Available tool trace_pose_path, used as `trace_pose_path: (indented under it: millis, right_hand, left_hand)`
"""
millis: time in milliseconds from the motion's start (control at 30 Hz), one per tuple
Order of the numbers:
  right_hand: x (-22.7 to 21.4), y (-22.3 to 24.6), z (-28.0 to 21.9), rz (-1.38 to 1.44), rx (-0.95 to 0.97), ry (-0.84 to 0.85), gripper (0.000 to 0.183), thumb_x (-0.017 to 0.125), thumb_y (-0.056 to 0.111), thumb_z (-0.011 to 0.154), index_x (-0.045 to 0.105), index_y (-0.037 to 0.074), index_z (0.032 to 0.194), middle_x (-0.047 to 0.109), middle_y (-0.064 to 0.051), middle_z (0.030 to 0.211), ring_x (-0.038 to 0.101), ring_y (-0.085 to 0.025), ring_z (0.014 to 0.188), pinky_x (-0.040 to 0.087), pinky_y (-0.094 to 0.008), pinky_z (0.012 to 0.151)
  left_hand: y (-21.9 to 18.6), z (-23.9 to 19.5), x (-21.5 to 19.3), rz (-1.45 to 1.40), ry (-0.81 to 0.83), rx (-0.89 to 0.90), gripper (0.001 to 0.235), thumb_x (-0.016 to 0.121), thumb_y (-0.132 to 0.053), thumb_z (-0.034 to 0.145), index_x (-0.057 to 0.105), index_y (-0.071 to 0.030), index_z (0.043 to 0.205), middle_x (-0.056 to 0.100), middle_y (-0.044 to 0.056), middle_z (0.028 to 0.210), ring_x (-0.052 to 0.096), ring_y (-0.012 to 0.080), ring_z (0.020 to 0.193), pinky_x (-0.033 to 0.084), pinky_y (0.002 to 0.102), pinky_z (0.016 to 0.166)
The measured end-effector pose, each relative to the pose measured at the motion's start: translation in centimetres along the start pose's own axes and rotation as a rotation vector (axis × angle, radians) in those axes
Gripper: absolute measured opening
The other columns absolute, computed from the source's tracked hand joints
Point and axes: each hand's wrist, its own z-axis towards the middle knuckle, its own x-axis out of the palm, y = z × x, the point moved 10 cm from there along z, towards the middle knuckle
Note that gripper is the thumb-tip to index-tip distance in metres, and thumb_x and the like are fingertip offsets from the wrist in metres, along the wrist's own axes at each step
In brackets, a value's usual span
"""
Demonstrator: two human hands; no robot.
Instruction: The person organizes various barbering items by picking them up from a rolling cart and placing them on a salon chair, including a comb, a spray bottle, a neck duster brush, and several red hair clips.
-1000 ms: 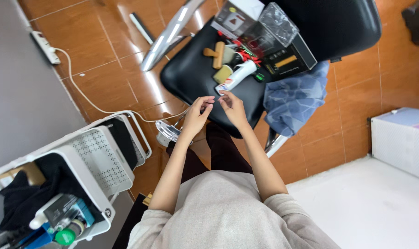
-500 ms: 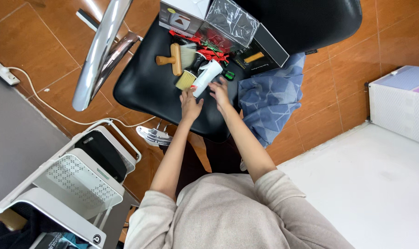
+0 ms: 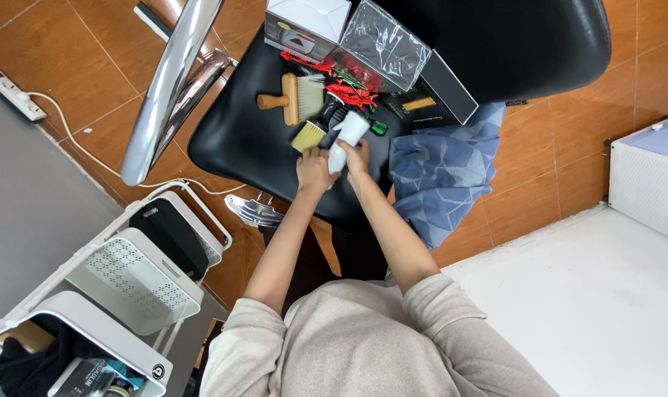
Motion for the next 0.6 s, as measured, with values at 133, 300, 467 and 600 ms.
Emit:
trace_pose_path:
  millis: [133,300,467,600]
  right_hand:
    - [-2.3,1.1,-1.2,-0.049,-0.052,-0.149,0.071,0.088,0.007,0.07,0.047,0.0,0.127,0.066,-0.015,0.112,0.069,-0.027,0.098,0.059,-0.04,0.085]
    - [-1.4,2.4,-1.9,-0.12,-0.152,-0.019,0.066,0.089,0.01,0.069,0.05,0.003,0.123,0.068,-0.011,0.106,0.069,-0.024,0.093,0.059,-0.037,0.082]
    - [-1.7,0.7,-1.4,-0.251,-0.175,-0.025,0.055,0.092,0.017,0.071,0.059,0.004,0.114,0.071,-0.009,0.098,0.071,-0.021,0.086,0.059,-0.036,0.078]
    - [-2.6,-0.4,-0.6,-0.311,-0.177,-0.034,0.056,0.092,0.017,0.072,0.058,0.003,0.115,0.072,-0.009,0.098,0.071,-0.02,0.086,0.059,-0.034,0.078]
  left_hand:
    - [1.6,1.2,1.4,-0.136,0.177,-0.114,0.024,0.072,-0.036,0.099,0.072,-0.018,0.113,0.068,0.013,0.109,0.065,0.0343,0.11,0.051,0.047,0.098]
    - [1.1,4.6,-4.2,0.006,-0.223,0.059,0.037,0.072,-0.013,0.094,0.069,-0.015,0.131,0.061,0.008,0.135,0.051,0.0311,0.138,0.042,0.048,0.113]
    - [-0.6,5.8,-7.1,0.125,-0.286,0.248,0.068,0.08,-0.037,0.075,0.064,-0.011,0.136,0.035,0.018,0.159,0.016,0.04,0.152,0.012,0.062,0.121]
    - [-0.3,6.1,-5.9,0.266,-0.19,0.215,0.078,0.075,-0.058,0.078,0.062,-0.005,0.133,0.021,0.026,0.164,-0.004,0.0422,0.153,-0.004,0.068,0.117]
